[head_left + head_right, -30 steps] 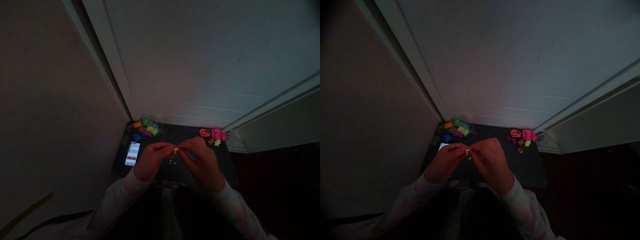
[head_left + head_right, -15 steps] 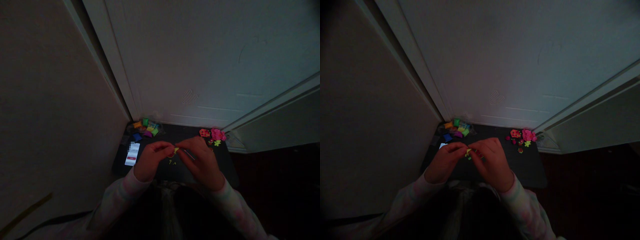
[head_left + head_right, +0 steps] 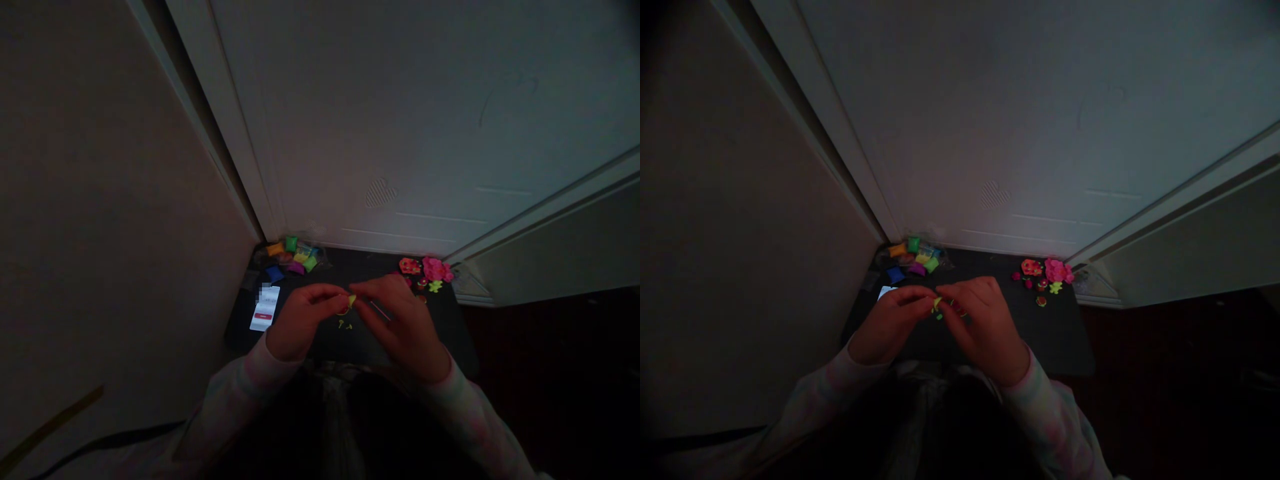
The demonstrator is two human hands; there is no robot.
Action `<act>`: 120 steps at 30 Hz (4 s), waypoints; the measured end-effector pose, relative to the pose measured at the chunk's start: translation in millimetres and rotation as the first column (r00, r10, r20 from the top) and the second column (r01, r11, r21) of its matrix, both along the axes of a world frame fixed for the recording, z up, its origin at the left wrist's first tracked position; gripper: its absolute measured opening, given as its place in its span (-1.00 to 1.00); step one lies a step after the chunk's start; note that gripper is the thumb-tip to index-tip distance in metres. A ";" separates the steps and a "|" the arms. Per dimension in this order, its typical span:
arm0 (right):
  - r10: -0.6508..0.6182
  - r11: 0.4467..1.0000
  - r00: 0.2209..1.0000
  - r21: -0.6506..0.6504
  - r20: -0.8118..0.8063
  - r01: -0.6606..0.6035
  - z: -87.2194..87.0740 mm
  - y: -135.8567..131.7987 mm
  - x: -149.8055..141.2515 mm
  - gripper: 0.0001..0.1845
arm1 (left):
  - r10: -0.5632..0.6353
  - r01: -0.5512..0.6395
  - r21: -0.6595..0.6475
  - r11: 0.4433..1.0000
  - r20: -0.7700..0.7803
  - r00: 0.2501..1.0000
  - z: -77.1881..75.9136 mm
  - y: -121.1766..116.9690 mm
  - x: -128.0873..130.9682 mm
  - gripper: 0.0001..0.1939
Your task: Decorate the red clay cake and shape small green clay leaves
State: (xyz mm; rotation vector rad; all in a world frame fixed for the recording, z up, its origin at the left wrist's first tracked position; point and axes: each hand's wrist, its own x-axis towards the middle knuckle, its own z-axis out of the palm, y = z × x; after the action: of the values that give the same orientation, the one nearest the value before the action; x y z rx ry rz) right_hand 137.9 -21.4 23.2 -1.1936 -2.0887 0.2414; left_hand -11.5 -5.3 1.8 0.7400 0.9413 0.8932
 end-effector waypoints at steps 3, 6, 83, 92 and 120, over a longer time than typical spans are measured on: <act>0.000 1.000 1.000 -0.019 -0.016 0.000 0.7 0.4 0.0 -0.88 | 0.005 -0.004 -0.026 1.000 0.046 0.999 -0.5 -0.5 0.6 -0.89; 0.001 1.000 1.000 -0.028 -0.014 -0.001 0.6 0.9 -0.2 -0.93 | 0.008 -0.006 -0.034 0.999 0.055 0.998 -1.9 -0.4 1.2 -0.89; -0.094 0.988 0.959 0.097 -0.267 0.124 -1.2 -5.2 -15.5 -0.84 | 0.165 -0.152 0.312 0.938 -0.015 0.986 7.4 -5.7 -0.7 -0.77; -0.033 0.996 0.967 0.072 -0.254 0.053 -2.0 -5.2 -13.1 -0.78 | 0.063 -0.065 0.006 0.998 0.176 0.982 16.2 -4.2 1.4 -0.91; -0.112 0.981 0.953 0.119 -0.283 0.150 -8.0 -2.4 -16.4 -0.82 | 0.098 -0.003 0.293 0.956 -0.311 0.945 19.0 -5.7 -3.3 -0.86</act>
State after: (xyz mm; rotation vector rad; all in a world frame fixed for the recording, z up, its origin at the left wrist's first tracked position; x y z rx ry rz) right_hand 121.5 -23.7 15.2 -1.1397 -1.7491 0.1840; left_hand -14.8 -11.0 20.8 1.1436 1.1351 0.9852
